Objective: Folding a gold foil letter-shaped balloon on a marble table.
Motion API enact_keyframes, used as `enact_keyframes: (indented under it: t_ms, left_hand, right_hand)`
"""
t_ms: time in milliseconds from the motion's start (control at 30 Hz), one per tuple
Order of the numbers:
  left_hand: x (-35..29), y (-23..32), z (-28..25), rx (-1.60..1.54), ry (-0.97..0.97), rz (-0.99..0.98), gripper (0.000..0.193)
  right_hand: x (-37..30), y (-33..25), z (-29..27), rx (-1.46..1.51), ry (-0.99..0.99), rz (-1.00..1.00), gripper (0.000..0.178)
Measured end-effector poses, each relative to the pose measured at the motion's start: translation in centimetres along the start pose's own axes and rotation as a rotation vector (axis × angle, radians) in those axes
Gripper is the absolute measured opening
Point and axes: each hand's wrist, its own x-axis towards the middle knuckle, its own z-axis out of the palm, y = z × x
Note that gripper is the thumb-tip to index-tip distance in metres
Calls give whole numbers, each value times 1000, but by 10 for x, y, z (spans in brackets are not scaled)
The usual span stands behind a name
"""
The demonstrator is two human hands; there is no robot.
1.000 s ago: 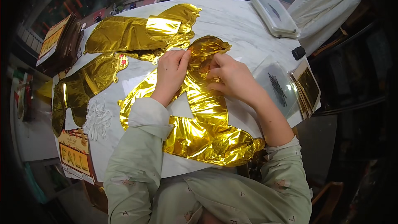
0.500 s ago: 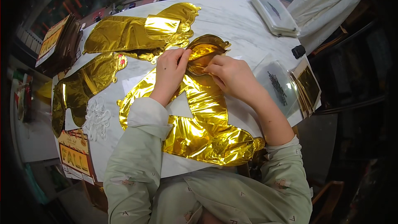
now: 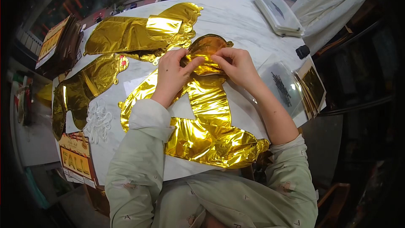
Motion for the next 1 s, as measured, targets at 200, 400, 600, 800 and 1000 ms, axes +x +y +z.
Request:
enact_keyframes:
  t_ms: [200, 400, 600, 800, 1000]
  left_hand:
    - [2, -6, 0, -38, -42, -40, 34]
    - [3, 0, 0, -20, -6, -33, 34]
    - [1, -1, 1, -31, -10, -63, 27]
    - [1, -3, -3, -124, -81, -150, 13]
    - [0, -11, -3, -80, -81, 55, 9]
  right_hand:
    - [-6, -26, -8, -164, 133, -550, 22]
    - [-15, -21, -3, -553, -96, -538, 24]
    - [-5, -4, 8, -354, -62, -439, 17]
    - [8, 6, 17, -118, -50, -234, 27]
    - [12, 8, 22, 52, -45, -40, 24]
